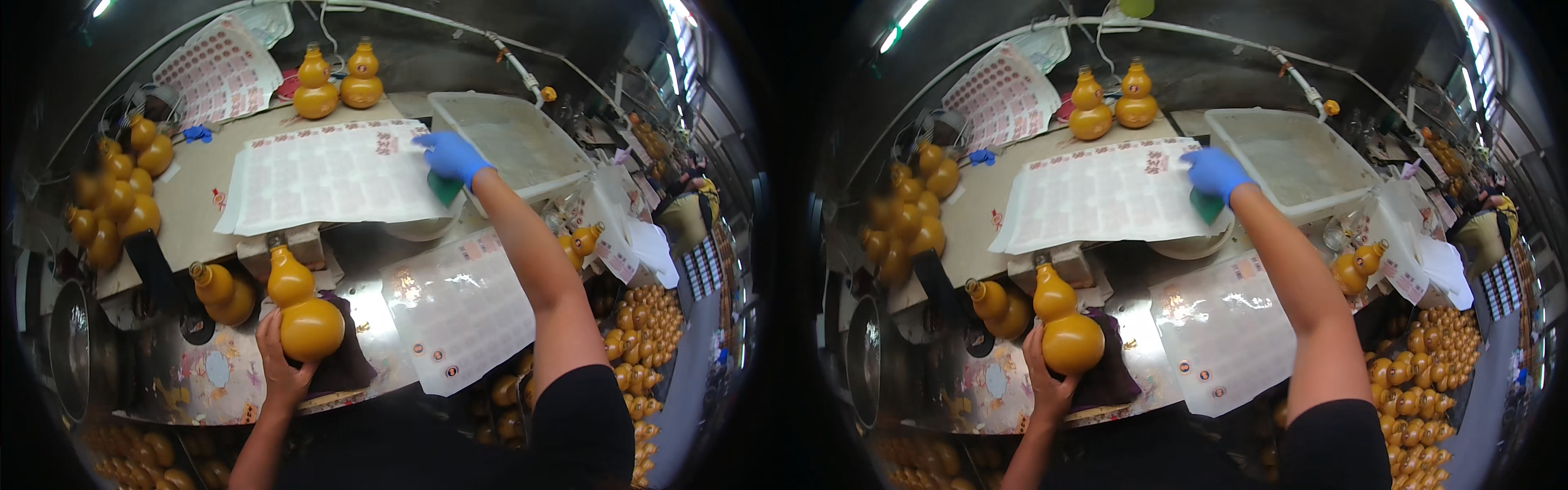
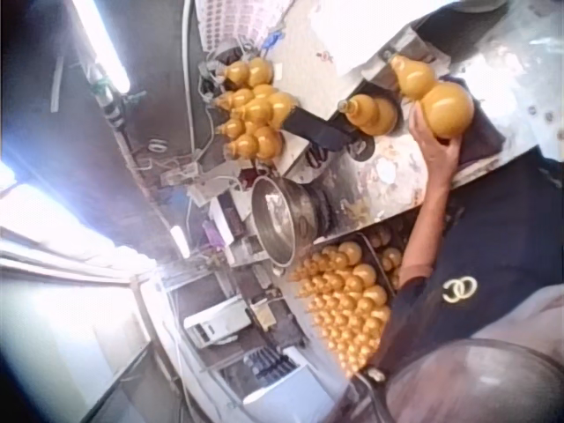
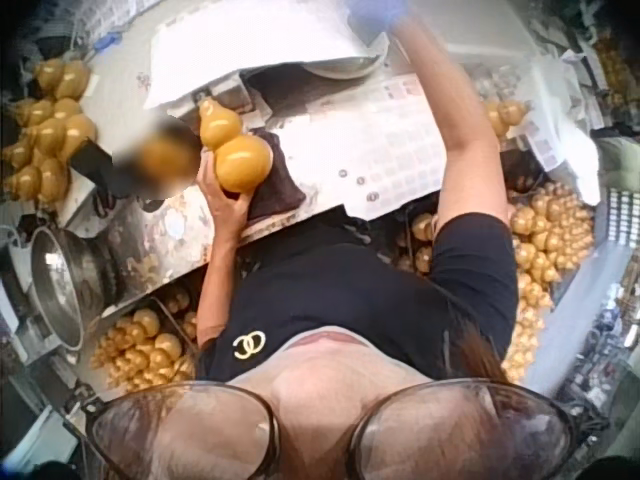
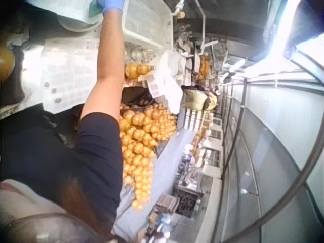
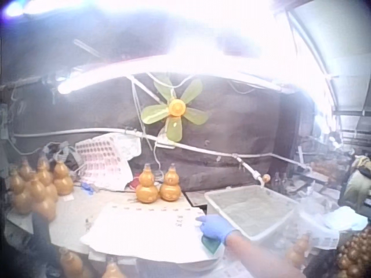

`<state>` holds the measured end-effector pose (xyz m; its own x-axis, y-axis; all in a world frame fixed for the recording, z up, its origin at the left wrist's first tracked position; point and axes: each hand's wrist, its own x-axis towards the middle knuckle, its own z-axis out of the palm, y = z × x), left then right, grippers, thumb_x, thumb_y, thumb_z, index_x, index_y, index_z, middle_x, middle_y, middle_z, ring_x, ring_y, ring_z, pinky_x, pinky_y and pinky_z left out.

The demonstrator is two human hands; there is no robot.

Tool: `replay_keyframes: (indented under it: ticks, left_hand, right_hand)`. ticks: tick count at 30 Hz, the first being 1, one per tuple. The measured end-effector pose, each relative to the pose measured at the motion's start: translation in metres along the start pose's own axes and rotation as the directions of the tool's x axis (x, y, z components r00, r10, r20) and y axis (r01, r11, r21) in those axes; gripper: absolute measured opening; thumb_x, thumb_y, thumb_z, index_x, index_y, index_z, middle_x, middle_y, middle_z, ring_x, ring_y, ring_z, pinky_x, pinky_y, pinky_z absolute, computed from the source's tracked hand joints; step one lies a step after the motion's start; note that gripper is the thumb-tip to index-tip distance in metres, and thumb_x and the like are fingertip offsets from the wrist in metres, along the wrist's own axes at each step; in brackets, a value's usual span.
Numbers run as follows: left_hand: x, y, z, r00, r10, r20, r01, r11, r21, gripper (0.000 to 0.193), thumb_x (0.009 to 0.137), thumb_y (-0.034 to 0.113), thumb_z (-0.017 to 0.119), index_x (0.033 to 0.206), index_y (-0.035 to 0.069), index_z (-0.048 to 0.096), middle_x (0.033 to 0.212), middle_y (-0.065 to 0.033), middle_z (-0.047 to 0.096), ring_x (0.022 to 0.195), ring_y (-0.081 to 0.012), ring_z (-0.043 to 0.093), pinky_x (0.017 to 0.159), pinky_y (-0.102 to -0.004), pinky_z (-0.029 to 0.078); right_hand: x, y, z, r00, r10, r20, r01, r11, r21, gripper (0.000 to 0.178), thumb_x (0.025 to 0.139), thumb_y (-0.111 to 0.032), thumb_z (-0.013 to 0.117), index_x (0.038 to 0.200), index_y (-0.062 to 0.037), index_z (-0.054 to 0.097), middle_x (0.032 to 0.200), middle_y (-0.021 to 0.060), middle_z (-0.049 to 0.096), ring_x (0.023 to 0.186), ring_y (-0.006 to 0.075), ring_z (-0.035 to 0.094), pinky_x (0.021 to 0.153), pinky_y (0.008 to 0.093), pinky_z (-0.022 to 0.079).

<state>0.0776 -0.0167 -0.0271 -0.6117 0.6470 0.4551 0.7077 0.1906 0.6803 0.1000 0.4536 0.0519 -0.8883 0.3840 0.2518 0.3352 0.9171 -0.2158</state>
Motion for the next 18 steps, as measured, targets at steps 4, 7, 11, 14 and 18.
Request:
replay_keyframes:
  ticks: [4,7,11,14,18]
  left_hand:
    - [-0.007,-0.011,-0.003,0.999,0.012,0.038,-0.009,0.997,-0.078,0.081,0.070,0.008,0.077,0.139,0.008,0.034,0.135,-0.0186,0.040,0.128,-0.0391,0.037,0.109,-0.0469,0.029]
    - [0.000,-0.021,0.014,0.985,0.151,0.088,-0.122,0.955,-0.271,0.086,0.069,0.010,0.075,0.143,0.010,0.031,0.138,-0.0169,0.036,0.130,-0.0369,0.034,0.110,-0.0467,0.027]
    - [-0.015,-0.005,-0.007,1.000,0.030,-0.008,-0.030,0.987,-0.156,0.099,0.062,-0.001,0.074,0.147,0.011,0.025,0.137,-0.0169,0.034,0.126,-0.0356,0.038,0.106,-0.0403,0.033]
    - [-0.016,0.004,-0.009,0.998,-0.054,0.036,0.058,0.988,-0.145,0.095,0.065,0.004,0.076,0.146,0.010,0.027,0.141,-0.0186,0.031,0.128,-0.0369,0.036,0.107,-0.0409,0.032]
    - [-0.022,-0.028,-0.011,0.994,-0.101,-0.032,0.101,0.995,0.006,0.081,0.072,0.014,0.077,0.141,0.007,0.034,0.137,-0.0196,0.038,0.127,-0.0373,0.037,0.108,-0.0449,0.030]
  right_hand:
    - [-0.011,0.083,-0.047,0.884,0.460,-0.080,-0.430,0.869,0.244,0.039,0.087,-0.026,0.053,0.120,-0.0045,0.062,0.113,0.0166,0.064,0.104,0.0260,0.062,0.091,0.0398,0.047]
    - [-0.074,0.201,-0.050,0.906,0.400,0.137,-0.406,0.733,0.545,0.042,0.091,-0.027,0.049,0.126,-0.0038,0.055,0.121,0.0147,0.058,0.111,0.0248,0.057,0.097,0.0378,0.043]
    - [-0.051,0.311,-0.014,0.844,0.249,0.475,-0.535,0.337,0.774,0.046,0.096,-0.029,0.042,0.134,-0.0030,0.046,0.133,0.0122,0.050,0.120,0.0232,0.051,0.104,0.0351,0.037]
    - [0.018,0.312,-0.004,0.854,-0.033,0.520,-0.508,0.169,0.845,0.049,0.100,-0.031,0.038,0.140,-0.0024,0.039,0.141,0.0103,0.044,0.126,0.0220,0.046,0.109,0.0331,0.033]
    - [0.108,-0.001,0.009,0.921,-0.262,0.288,-0.104,0.547,0.830,0.041,0.094,-0.028,0.054,0.125,-0.0021,0.058,0.124,0.0088,0.060,0.115,0.0191,0.054,0.103,0.0328,0.037]
